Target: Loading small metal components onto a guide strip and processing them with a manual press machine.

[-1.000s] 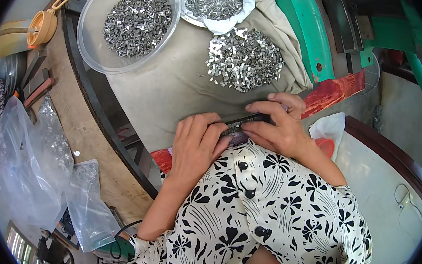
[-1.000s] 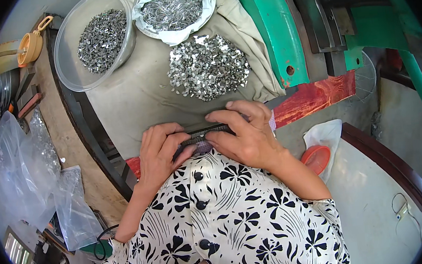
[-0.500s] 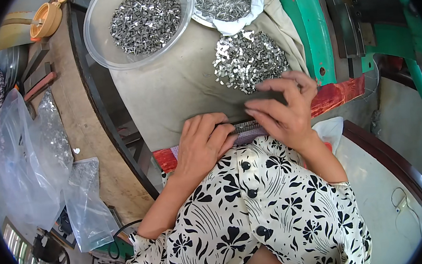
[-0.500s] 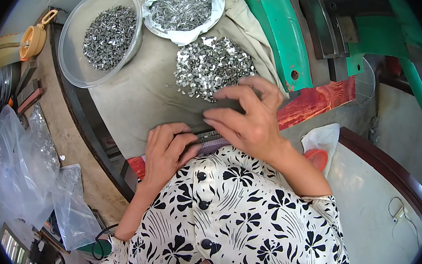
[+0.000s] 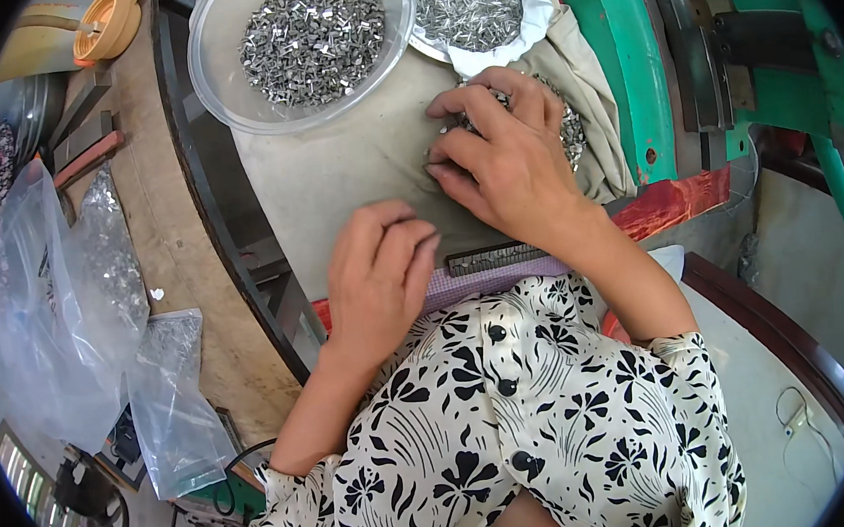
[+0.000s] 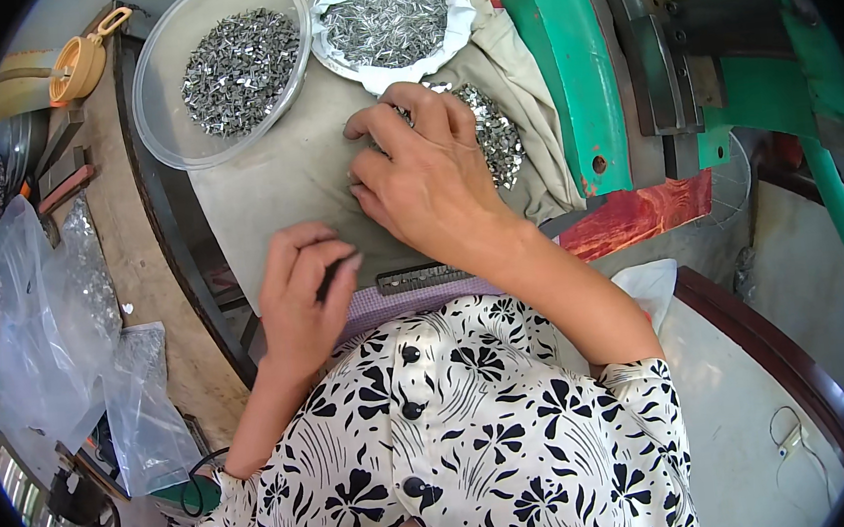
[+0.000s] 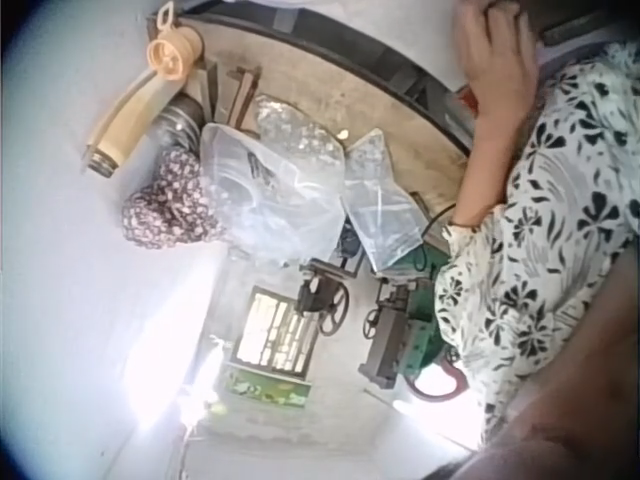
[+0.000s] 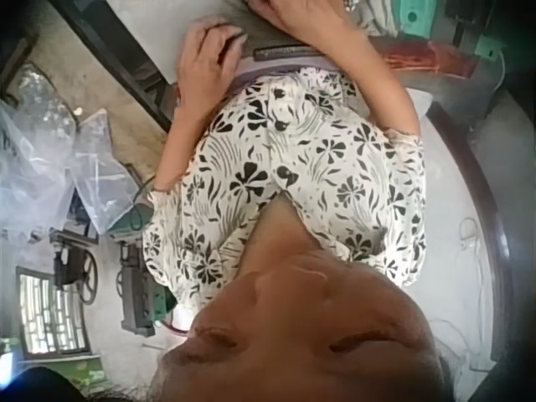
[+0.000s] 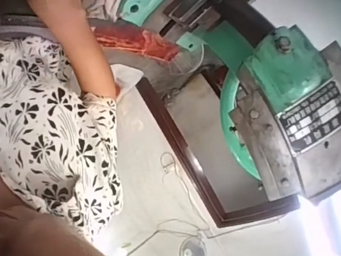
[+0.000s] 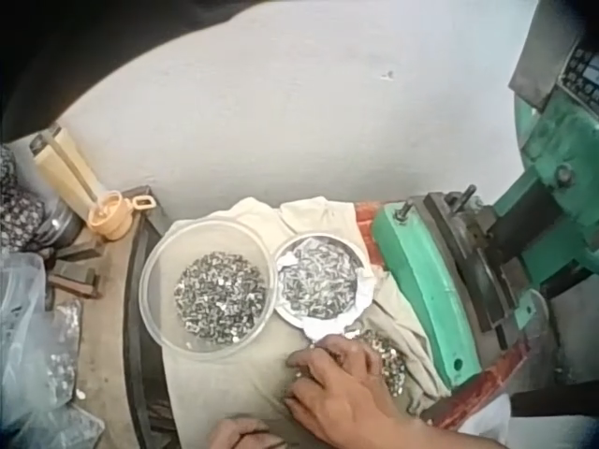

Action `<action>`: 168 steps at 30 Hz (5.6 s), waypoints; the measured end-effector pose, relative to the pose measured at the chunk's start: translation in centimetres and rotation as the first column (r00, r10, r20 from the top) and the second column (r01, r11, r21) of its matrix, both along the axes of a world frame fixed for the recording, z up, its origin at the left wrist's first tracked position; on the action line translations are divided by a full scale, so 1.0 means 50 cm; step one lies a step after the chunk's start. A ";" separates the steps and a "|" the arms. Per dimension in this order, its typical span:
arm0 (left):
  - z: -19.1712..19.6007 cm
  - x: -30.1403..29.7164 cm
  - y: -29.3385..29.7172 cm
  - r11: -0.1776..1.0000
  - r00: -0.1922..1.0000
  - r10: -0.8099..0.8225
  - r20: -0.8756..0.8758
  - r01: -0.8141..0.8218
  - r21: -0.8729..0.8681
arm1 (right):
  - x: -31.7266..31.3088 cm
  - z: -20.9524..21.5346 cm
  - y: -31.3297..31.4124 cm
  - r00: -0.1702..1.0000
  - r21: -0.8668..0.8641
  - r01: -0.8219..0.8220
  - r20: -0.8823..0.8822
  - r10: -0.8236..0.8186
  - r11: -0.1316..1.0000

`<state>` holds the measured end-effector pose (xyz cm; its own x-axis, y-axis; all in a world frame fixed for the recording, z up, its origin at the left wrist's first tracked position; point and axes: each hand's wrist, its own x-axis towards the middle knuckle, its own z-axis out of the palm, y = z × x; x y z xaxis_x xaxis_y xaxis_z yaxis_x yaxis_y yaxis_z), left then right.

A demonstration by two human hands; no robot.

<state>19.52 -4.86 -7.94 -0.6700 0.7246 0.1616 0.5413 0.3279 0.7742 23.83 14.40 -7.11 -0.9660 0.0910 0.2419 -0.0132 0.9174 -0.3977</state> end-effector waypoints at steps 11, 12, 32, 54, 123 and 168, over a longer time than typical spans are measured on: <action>0.011 -0.083 0.051 0.994 0.995 0.068 -0.066 -0.074 -0.079 | 0.019 0.003 -0.005 0.998 -0.025 0.056 0.027 -0.055 0.998; 0.010 -0.084 0.051 0.994 0.995 0.078 -0.057 -0.083 -0.078 | 0.015 0.002 -0.005 0.998 -0.033 0.053 0.028 -0.052 0.998; 0.005 -0.121 0.077 0.982 0.985 -0.145 -0.095 0.131 -0.139 | 0.030 0.047 0.036 0.989 0.048 0.137 -0.068 -0.133 0.989; 0.023 -0.091 0.056 0.990 0.990 -0.101 -0.097 0.090 -0.111 | 0.058 0.013 0.016 0.999 0.009 0.016 0.040 -0.016 1.000; 0.010 0.052 0.067 0.957 0.961 -0.278 -0.007 0.276 -0.093 | 0.236 0.029 0.042 0.982 -0.123 0.190 0.046 -0.185 0.974; -0.009 0.055 0.032 0.955 0.958 -0.281 -0.048 0.275 -0.109 | 0.148 -0.006 0.019 0.993 -0.021 0.105 -0.046 -0.106 0.994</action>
